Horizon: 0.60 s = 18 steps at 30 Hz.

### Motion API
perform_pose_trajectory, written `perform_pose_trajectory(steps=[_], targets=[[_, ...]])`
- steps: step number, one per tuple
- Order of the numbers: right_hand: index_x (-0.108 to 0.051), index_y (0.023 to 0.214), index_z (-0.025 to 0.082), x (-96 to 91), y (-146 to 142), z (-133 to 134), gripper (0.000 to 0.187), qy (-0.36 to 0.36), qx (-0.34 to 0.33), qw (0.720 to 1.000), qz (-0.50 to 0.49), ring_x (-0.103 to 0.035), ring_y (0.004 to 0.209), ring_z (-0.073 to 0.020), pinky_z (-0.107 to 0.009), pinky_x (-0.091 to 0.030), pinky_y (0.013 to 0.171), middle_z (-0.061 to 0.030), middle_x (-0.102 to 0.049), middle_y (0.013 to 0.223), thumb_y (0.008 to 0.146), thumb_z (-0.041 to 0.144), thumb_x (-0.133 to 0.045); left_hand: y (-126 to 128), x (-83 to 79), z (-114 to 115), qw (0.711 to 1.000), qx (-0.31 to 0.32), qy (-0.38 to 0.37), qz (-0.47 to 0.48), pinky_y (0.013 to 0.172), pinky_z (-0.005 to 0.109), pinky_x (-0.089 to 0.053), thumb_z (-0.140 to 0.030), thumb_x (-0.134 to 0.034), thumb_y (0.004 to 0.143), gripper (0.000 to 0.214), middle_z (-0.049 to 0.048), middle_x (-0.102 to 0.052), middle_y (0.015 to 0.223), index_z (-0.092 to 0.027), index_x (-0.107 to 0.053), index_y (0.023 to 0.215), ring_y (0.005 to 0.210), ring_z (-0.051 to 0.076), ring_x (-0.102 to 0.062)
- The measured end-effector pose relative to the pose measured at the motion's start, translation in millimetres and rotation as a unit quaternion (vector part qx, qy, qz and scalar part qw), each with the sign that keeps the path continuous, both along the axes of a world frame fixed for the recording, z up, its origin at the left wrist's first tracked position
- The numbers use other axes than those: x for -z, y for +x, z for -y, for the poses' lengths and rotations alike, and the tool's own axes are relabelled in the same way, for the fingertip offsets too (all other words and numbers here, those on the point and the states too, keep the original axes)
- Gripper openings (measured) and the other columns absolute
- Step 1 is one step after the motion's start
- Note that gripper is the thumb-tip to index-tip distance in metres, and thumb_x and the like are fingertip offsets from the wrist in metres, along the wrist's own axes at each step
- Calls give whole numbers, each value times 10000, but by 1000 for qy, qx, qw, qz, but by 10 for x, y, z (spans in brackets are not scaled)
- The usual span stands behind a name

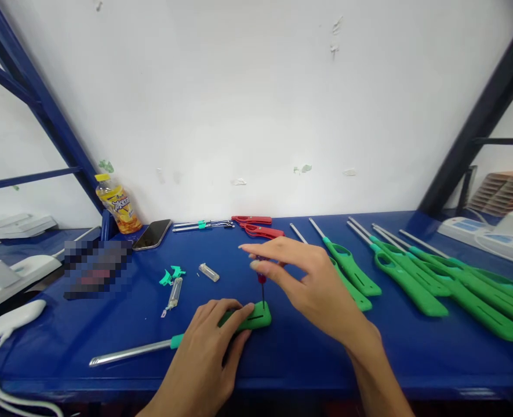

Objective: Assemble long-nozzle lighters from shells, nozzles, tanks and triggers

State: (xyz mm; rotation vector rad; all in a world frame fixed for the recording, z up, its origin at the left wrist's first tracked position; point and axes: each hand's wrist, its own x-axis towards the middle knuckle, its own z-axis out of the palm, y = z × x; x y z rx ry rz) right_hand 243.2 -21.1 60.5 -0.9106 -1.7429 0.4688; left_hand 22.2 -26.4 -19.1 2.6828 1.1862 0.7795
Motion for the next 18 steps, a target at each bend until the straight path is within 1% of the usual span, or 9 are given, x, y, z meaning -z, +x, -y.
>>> perform_pose_trajectory(steps=[2, 3, 7, 9, 11, 13, 14, 16, 18], targets=[[-788, 1270, 306, 1, 8, -1, 276, -5, 2, 1000, -1, -736, 1192, -195, -339, -562, 1062, 5, -814, 1240, 1071, 235, -612, -2, 4, 11, 1000, -1, -3, 1, 942, 497, -586, -187, -533, 1065, 391, 75, -692, 1251, -315, -615, 1425, 1087, 287, -658], [-788, 1266, 307, 3, 10, -4, 283, -10, 7, 1000, -3, -745, 1173, -194, -337, -567, 1053, 6, -818, 1228, 1072, 222, -601, -5, 4, 16, 1000, -2, -5, 0, 947, 498, -586, -188, -530, 1067, 394, 75, -689, 1256, -316, -610, 1431, 1093, 287, -656], [-815, 1097, 299, 18, 8, -23, 157, 4, 51, 999, 6, -758, 883, -171, -297, -608, 850, 8, -823, 1072, 1000, 225, -716, -21, 4, 24, 1000, 1, -11, -2, 975, 499, -584, -183, -523, 1070, 411, 68, -684, 1278, -323, -596, 1450, 1125, 287, -647], [-817, 1051, 285, 24, 10, -22, 104, 28, 68, 997, 26, -729, 819, -163, -296, -602, 819, 2, -802, 1003, 986, 246, -745, -27, 5, 22, 1000, 4, -8, 0, 983, 497, -583, -179, -519, 1071, 416, 69, -683, 1285, -321, -594, 1454, 1139, 288, -646], [-815, 1115, 280, 26, 15, -13, 152, 42, 63, 996, 36, -746, 922, -178, -315, -596, 897, -13, -806, 1049, 1023, 253, -697, -26, 2, 20, 1000, 5, -7, -2, 985, 500, -583, -177, -514, 1072, 415, 73, -683, 1286, -314, -594, 1456, 1140, 289, -648], [-802, 1198, 283, 27, 21, -4, 232, 38, 46, 998, 34, -748, 1097, -196, -346, -569, 1017, -19, -816, 1159, 1067, 235, -616, -23, -5, 19, 1000, 5, -8, -7, 984, 507, -582, -175, -508, 1074, 414, 78, -683, 1285, -304, -595, 1456, 1140, 291, -649], [-795, 1221, 289, 27, 23, -3, 257, 31, 43, 998, 31, -744, 1140, -199, -352, -562, 1040, -14, -818, 1187, 1076, 227, -593, -21, -9, 21, 1000, 5, -8, -9, 982, 512, -582, -173, -507, 1074, 413, 78, -683, 1284, -301, -595, 1456, 1138, 292, -650], [-795, 1211, 307, 26, 26, -6, 242, 15, 49, 998, 23, -761, 1086, -196, -339, -589, 975, -1, -824, 1173, 1059, 231, -622, -20, -17, 27, 1000, 6, -8, -10, 984, 522, -581, -170, -510, 1070, 417, 77, -685, 1284, -297, -592, 1458, 1138, 295, -650], [-810, 1132, 313, 24, 29, -11, 180, 15, 59, 998, 18, -760, 942, -182, -308, -605, 838, 2, -823, 1091, 1020, 241, -690, -22, -22, 35, 1000, 8, -6, -10, 988, 526, -579, -165, -512, 1067, 422, 73, -686, 1285, -299, -589, 1459, 1137, 295, -652]])
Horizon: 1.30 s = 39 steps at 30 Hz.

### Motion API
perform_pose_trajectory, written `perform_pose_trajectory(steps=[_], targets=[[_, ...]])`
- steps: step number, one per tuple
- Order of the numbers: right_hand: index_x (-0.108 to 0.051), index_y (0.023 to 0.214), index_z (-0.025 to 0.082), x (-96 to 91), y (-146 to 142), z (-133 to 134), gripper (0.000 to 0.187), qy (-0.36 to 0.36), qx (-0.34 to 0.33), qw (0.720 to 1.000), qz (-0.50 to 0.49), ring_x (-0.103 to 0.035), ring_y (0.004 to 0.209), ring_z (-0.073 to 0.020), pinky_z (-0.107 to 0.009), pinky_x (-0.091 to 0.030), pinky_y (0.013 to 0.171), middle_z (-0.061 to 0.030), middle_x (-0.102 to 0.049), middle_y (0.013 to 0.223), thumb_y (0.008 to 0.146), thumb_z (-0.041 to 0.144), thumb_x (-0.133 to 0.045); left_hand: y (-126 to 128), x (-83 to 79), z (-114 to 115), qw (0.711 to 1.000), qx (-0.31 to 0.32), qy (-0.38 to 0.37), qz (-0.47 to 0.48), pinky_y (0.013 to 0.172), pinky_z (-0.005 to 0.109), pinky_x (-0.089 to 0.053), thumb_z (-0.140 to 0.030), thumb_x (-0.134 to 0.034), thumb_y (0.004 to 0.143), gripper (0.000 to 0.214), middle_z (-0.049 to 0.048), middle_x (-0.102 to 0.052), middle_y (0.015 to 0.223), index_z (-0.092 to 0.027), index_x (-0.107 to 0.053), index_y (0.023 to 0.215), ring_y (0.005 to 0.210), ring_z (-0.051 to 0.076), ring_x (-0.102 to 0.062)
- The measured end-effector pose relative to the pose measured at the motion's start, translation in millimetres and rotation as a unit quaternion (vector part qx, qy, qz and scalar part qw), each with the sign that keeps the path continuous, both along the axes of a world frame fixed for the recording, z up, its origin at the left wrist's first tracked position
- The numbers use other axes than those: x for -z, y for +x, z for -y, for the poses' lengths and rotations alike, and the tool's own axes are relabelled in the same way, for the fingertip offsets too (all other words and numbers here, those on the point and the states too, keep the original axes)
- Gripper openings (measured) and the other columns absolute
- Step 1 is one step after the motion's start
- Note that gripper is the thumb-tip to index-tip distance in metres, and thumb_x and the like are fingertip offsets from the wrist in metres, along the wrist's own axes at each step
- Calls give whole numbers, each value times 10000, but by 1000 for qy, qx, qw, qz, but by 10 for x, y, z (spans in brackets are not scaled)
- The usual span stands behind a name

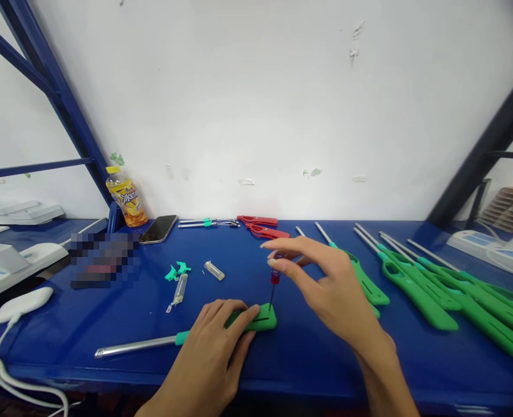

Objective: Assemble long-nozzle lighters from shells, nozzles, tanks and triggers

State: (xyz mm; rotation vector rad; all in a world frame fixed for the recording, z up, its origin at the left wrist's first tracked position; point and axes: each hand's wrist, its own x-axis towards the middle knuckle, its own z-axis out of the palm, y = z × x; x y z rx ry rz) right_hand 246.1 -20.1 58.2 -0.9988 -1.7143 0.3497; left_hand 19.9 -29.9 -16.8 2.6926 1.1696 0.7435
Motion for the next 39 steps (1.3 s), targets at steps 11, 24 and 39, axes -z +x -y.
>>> perform_pose_trajectory(steps=[11, 24, 39], targets=[[-816, 1071, 322, -12, 15, 6, 156, 0, -2, 1000, -11, -747, 921, -135, -244, -577, 805, 51, -823, 1046, 1005, 219, -718, 2, -5, -17, 1000, 3, -3, 1, 993, 535, -571, -159, -518, 1071, 412, 65, -669, 1301, -300, -578, 1453, 1144, 293, -634], [-792, 1050, 338, 21, 10, -17, 150, 13, -2, 1000, -8, -710, 838, -98, -207, -559, 738, 72, -768, 1015, 985, 210, -750, 1, -5, -10, 1000, 5, 1, -2, 971, 518, -578, -158, -518, 1078, 410, 60, -663, 1283, -299, -556, 1461, 1129, 281, -630], [-813, 1040, 364, 2, 28, -17, 137, -6, -26, 1000, 2, -704, 917, -128, -245, -553, 877, 77, -778, 974, 965, 251, -795, -12, 2, 1, 1000, 6, -1, -4, 976, 509, -579, -162, -520, 1080, 413, 57, -662, 1295, -300, -556, 1467, 1139, 276, -628]])
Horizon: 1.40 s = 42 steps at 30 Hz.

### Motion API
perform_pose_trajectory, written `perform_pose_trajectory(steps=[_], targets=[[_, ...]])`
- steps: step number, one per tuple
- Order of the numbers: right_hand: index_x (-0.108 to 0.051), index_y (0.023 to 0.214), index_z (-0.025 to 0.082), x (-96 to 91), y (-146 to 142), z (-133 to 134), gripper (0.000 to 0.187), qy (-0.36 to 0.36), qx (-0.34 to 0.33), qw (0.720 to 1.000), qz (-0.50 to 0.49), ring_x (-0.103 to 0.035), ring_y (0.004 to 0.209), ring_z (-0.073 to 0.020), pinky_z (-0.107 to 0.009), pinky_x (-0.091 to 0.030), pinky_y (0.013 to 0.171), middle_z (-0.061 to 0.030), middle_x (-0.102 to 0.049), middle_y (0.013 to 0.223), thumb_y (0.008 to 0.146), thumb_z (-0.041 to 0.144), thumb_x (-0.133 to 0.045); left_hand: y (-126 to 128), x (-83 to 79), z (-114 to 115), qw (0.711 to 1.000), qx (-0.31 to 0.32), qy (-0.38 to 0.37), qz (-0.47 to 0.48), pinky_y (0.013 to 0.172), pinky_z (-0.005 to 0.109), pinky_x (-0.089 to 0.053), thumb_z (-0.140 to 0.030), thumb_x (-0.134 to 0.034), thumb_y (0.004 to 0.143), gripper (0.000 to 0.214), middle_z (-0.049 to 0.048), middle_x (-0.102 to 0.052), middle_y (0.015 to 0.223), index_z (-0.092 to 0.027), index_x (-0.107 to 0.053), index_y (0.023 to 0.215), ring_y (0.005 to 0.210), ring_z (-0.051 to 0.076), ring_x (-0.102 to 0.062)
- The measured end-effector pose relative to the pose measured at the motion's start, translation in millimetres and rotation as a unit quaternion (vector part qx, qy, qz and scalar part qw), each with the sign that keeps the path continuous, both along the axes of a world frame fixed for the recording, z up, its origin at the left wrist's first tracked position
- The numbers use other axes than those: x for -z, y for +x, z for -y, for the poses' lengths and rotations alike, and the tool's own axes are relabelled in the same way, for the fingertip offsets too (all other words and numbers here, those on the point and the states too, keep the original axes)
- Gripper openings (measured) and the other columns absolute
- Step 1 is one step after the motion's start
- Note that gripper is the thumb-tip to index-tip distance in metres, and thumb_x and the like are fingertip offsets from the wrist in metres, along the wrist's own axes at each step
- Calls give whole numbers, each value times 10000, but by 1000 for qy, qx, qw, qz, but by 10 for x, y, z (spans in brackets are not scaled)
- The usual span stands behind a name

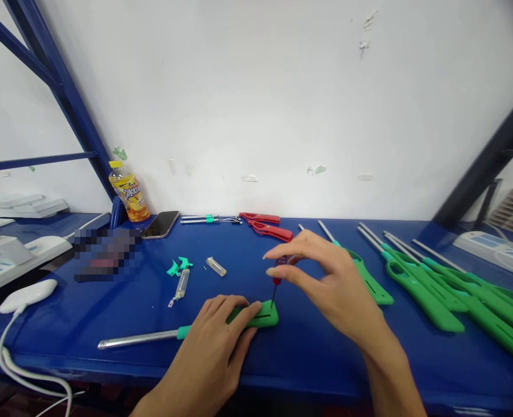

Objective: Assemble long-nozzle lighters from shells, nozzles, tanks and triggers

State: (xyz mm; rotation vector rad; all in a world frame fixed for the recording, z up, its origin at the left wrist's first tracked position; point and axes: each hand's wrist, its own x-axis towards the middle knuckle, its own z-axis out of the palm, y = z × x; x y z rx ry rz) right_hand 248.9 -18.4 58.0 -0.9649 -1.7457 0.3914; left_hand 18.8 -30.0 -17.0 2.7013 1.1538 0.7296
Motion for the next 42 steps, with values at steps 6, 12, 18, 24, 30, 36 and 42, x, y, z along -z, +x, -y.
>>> perform_pose_trajectory(steps=[6, 12, 18, 24, 30, 36, 42], targets=[[-785, 1176, 341, 3, -9, 3, 222, -8, 13, 1000, 5, -738, 1069, -128, -244, -544, 966, 72, -811, 1172, 1051, 213, -654, -4, 2, 5, 1000, 1, 5, 0, 970, 519, -582, -167, -524, 1079, 418, 57, -665, 1286, -296, -548, 1475, 1131, 278, -634], [-797, 1088, 342, 19, -18, -19, 159, 27, 30, 999, 12, -702, 928, -123, -239, -546, 850, 59, -765, 1048, 1002, 222, -738, -6, 5, -7, 1000, 0, 3, 2, 967, 518, -583, -168, -518, 1080, 396, 61, -665, 1288, -294, -563, 1453, 1132, 281, -632], [-792, 1114, 324, 16, -16, -14, 175, 29, 35, 999, -6, -747, 973, -131, -259, -562, 912, 64, -817, 1110, 1038, 215, -679, 2, -9, -7, 1000, -2, 2, 0, 973, 502, -584, -167, -521, 1078, 404, 58, -672, 1288, -301, -569, 1456, 1133, 278, -635], [-799, 1120, 323, -10, -24, -5, 166, 26, 21, 999, 5, -709, 1138, -161, -290, -538, 996, 32, -786, 1172, 1040, 236, -681, 20, -30, -9, 1000, -3, 2, 0, 972, 507, -589, -160, -522, 1073, 394, 64, -678, 1277, -283, -584, 1443, 1124, 279, -642], [-768, 1063, 300, 21, -16, 4, 102, 9, 16, 1000, -19, -733, 1032, -181, -313, -572, 926, 27, -802, 1178, 985, 236, -751, 9, -9, -11, 1000, -3, -8, -4, 992, 514, -578, -158, -509, 1083, 415, 62, -661, 1310, -293, -556, 1472, 1154, 278, -628], [-692, 999, 283, 46, -53, -9, 186, -29, 22, 998, -46, -704, 793, -139, -258, -566, 776, 59, -743, 903, 902, 291, -850, 6, -14, -4, 1000, -3, -12, -6, 992, 521, -572, -165, -500, 1089, 405, 58, -662, 1310, -299, -550, 1468, 1153, 279, -627], [-798, 1034, 316, 19, -25, -8, 89, -23, 20, 1000, -3, -696, 733, -136, -258, -545, 681, 38, -807, 1031, 978, 259, -759, 10, -16, -9, 1000, -5, -7, -7, 999, 513, -572, -162, -514, 1082, 411, 59, -667, 1309, -299, -555, 1467, 1157, 281, -632]])
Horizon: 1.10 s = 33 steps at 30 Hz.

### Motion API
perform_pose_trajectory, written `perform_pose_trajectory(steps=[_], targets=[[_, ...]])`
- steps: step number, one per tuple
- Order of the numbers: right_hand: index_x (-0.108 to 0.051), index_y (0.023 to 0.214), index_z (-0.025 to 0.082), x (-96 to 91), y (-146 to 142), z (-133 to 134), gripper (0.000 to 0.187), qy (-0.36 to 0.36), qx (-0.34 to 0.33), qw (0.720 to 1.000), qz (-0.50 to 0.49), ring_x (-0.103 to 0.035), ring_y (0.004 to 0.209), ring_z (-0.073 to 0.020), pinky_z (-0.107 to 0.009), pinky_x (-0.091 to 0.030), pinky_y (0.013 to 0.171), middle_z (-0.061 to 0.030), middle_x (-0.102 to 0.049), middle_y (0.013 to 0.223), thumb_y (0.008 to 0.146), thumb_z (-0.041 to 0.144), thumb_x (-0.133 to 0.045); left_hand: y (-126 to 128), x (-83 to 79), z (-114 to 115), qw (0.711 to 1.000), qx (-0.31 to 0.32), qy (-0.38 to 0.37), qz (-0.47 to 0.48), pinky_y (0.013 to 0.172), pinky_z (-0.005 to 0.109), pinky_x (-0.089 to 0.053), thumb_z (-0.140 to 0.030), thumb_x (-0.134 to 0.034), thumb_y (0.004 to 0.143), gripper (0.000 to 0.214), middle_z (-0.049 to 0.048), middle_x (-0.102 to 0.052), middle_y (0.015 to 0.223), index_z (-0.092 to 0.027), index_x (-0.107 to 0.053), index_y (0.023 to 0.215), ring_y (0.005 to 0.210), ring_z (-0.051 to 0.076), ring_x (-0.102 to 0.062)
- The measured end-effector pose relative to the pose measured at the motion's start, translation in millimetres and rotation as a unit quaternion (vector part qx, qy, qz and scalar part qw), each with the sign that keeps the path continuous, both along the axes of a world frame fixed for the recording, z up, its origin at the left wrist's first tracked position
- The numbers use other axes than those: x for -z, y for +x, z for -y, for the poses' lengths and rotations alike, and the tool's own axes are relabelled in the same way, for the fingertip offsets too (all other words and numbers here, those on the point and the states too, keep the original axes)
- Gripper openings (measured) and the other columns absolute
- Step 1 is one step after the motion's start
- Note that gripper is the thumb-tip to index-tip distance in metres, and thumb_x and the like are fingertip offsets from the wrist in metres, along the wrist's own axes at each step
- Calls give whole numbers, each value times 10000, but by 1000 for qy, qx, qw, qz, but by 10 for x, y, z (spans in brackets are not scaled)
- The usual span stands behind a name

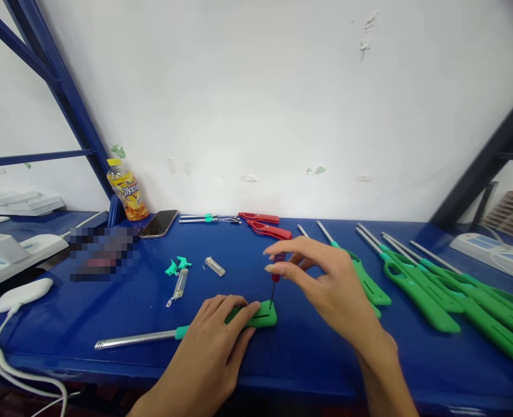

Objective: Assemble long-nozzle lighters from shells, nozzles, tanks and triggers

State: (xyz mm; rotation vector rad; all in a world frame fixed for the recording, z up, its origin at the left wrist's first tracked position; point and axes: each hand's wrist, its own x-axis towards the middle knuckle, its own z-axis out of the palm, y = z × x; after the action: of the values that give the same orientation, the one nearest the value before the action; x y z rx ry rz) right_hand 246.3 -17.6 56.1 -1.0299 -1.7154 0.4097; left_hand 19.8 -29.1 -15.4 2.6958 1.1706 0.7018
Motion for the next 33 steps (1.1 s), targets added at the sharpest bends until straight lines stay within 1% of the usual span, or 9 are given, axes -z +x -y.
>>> perform_pose_trajectory(steps=[4, 7, 11, 16, 21, 23, 26, 28, 33], targets=[[-808, 1192, 342, -32, 20, 37, 251, -27, -16, 999, 5, -708, 711, -147, -279, -553, 679, 21, -816, 967, 1065, 258, -609, 13, -15, -4, 1000, -1, 2, 0, 985, 515, -582, -150, -527, 1071, 406, 60, -677, 1292, -295, -574, 1447, 1134, 282, -643], [-818, 1098, 324, -29, 14, 37, 170, -28, -11, 999, -17, -646, 588, -122, -269, -542, 625, 33, -793, 881, 1015, 246, -691, 17, -17, -4, 1000, -1, 9, 3, 965, 504, -593, -147, -525, 1068, 401, 65, -684, 1272, -292, -582, 1438, 1120, 283, -650], [-810, 1067, 332, -21, 9, 17, 129, -11, -2, 1000, -17, -574, 577, -99, -261, -523, 604, 27, -754, 981, 974, 258, -759, 6, -2, -6, 1000, 1, 13, 4, 978, 513, -590, -160, -522, 1075, 406, 66, -679, 1286, -301, -567, 1453, 1134, 285, -648], [-812, 1172, 364, -25, 11, 26, 228, -28, -37, 999, -15, -627, 639, -86, -245, -537, 631, 21, -756, 1097, 1064, 281, -629, -5, 0, 0, 1000, 3, 9, 4, 971, 516, -594, -162, -517, 1077, 408, 65, -675, 1293, -301, -560, 1458, 1131, 284, -644], [-817, 1096, 359, -16, -1, 23, 167, -26, -7, 999, -21, -542, 556, -82, -253, -517, 629, 43, -722, 916, 1011, 259, -715, -3, 23, -8, 1000, 1, 20, -1, 990, 514, -599, -159, -529, 1068, 418, 63, -685, 1300, -304, -566, 1459, 1145, 283, -656], [-826, 1070, 348, -14, -1, 14, 133, -19, -8, 1000, -16, -570, 599, -95, -252, -513, 611, 22, -717, 964, 992, 280, -742, -14, 52, -20, 999, 0, 33, -2, 975, 491, -612, -161, -536, 1061, 424, 60, -697, 1289, -308, -573, 1457, 1129, 278, -671], [-807, 1193, 354, -18, 4, 2, 243, -34, -41, 999, -12, -603, 599, -91, -255, -540, 605, -11, -749, 1162, 1065, 281, -615, -40, 95, -41, 999, 0, 52, -5, 968, 442, -625, -174, -558, 1048, 437, 48, -712, 1277, -324, -580, 1458, 1123, 267, -691], [-782, 1253, 364, -21, 8, -3, 309, -47, -50, 998, -14, -573, 535, -79, -260, -548, 609, -3, -769, 1142, 1092, 253, -542, -52, 109, -52, 998, 0, 60, -6, 967, 415, -630, -192, -575, 1044, 439, 40, -717, 1277, -336, -584, 1458, 1127, 260, -698], [-802, 1073, 362, -13, 18, 1, 143, -28, -2, 1000, 1, -538, 579, -107, -264, -514, 635, 35, -752, 962, 1017, 280, -700, -42, 85, -53, 999, -6, 53, -4, 969, 408, -633, -187, -570, 1045, 444, 36, -713, 1283, -337, -579, 1464, 1131, 253, -696]])
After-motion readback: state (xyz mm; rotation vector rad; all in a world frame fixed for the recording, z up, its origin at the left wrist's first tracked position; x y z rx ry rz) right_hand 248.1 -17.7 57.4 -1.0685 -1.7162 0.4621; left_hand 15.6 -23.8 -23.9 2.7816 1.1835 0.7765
